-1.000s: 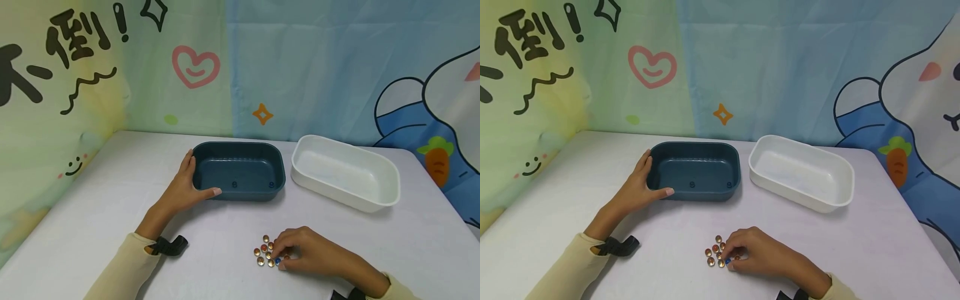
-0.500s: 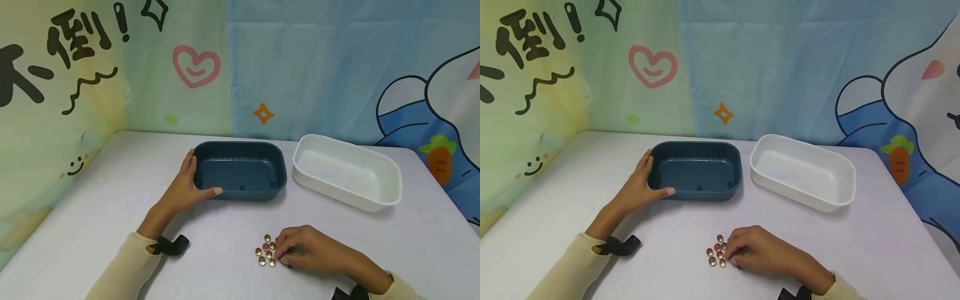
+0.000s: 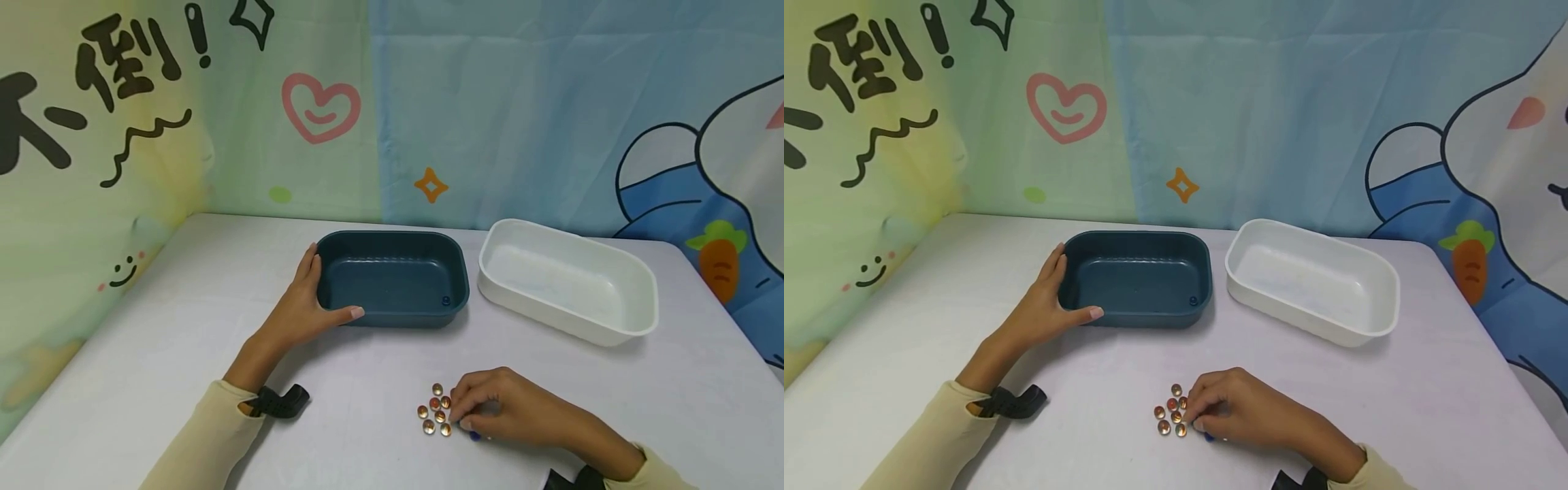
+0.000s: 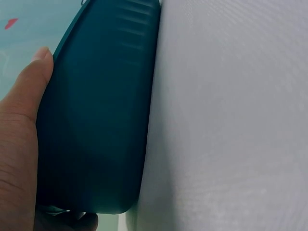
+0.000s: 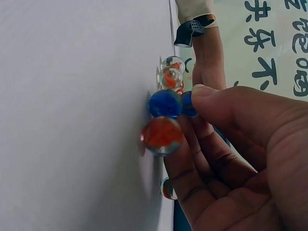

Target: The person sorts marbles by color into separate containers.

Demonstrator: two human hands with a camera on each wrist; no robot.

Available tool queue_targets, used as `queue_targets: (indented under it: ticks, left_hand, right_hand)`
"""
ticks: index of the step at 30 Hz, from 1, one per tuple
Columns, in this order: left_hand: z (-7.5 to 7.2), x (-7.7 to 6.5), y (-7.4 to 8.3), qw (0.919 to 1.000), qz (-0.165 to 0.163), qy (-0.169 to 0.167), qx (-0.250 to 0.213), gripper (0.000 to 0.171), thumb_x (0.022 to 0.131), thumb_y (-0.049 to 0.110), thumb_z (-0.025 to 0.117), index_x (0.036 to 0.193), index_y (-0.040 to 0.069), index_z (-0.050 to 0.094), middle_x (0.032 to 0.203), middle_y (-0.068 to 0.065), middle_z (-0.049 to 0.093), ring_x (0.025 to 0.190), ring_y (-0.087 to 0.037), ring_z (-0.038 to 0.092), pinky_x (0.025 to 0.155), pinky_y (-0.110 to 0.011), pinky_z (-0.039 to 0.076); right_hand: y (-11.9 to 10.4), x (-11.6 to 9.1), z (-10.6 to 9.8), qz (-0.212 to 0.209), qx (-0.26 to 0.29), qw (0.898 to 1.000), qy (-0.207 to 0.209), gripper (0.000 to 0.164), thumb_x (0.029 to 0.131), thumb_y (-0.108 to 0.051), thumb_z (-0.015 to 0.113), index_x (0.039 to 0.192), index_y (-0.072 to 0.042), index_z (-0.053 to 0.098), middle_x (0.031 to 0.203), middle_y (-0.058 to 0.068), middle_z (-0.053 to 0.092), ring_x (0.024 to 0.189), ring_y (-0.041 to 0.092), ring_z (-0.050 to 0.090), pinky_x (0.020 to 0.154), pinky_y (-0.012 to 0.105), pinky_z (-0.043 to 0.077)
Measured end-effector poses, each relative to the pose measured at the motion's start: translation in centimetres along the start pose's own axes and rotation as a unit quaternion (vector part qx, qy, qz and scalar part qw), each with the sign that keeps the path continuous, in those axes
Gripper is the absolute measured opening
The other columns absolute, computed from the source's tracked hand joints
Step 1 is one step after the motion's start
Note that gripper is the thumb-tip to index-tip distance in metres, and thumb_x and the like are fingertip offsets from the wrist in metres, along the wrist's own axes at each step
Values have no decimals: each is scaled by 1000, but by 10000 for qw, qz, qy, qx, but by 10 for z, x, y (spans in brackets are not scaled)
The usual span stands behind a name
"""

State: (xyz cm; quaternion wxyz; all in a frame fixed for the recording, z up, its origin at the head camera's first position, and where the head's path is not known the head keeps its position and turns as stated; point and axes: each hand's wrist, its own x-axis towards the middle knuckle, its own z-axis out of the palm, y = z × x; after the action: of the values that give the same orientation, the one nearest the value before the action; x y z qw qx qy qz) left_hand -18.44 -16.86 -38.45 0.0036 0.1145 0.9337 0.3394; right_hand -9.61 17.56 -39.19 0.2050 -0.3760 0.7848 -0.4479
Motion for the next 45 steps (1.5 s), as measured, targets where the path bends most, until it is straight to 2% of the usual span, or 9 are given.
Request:
queue_targets:
  ticks: [4, 16, 21, 28, 36, 45]
  left_hand:
    - [0, 0, -1, 10000, 32, 14, 3, 127, 72, 73, 68, 155, 1, 4, 161, 5, -11, 147, -25, 7, 111, -52, 24]
    - [1, -1, -2, 10000, 35, 5, -77, 126, 72, 73, 68, 155, 3, 4, 160, 8, -12, 147, -24, 7, 111, -52, 24]
    - [-1, -2, -2, 10000, 25, 13, -55, 126, 72, 73, 68, 155, 3, 3, 160, 10, -14, 147, -23, 7, 111, -51, 24]
    - [2, 0, -3, 9999, 51, 30, -92, 126, 72, 73, 68, 155, 3, 4, 161, 8, -12, 147, -23, 7, 111, -51, 24]
    - [4, 2, -1, 9999, 67, 37, -94, 127, 71, 74, 68, 155, 2, 5, 160, 9, -13, 147, -22, 7, 112, -50, 24]
    - [1, 0, -1, 10000, 48, 6, -61, 127, 72, 74, 68, 155, 2, 5, 161, 5, -11, 147, -24, 7, 111, -51, 25]
  right_hand:
    - [-2, 0, -1, 69, 62, 10000, -18, 14, 89, -12, 72, 97, -21, 78, 102, -8, 68, 104, 13, 62, 94, 26, 46]
    - [-10, -1, -11, -266, 285, 9990, 199, 12, 91, -12, 69, 100, -11, 77, 103, -2, 69, 98, 16, 63, 87, 27, 50]
    - [-11, 2, -21, -145, 251, 9989, 380, 13, 92, -13, 69, 101, -11, 77, 102, -3, 68, 96, 16, 62, 87, 28, 51]
    - [-14, 16, -41, 22, 205, 9959, 878, 14, 89, -4, 70, 101, -6, 76, 103, 0, 68, 93, 19, 63, 84, 32, 53]
    - [-13, 33, -63, -26, -40, 9890, 1479, 16, 87, -1, 72, 100, -10, 77, 102, 0, 68, 100, 18, 62, 83, 29, 53]
    - [-13, 56, -84, -92, -20, 9889, 1482, 14, 89, 0, 69, 100, -3, 76, 105, 5, 68, 100, 21, 60, 74, 27, 53]
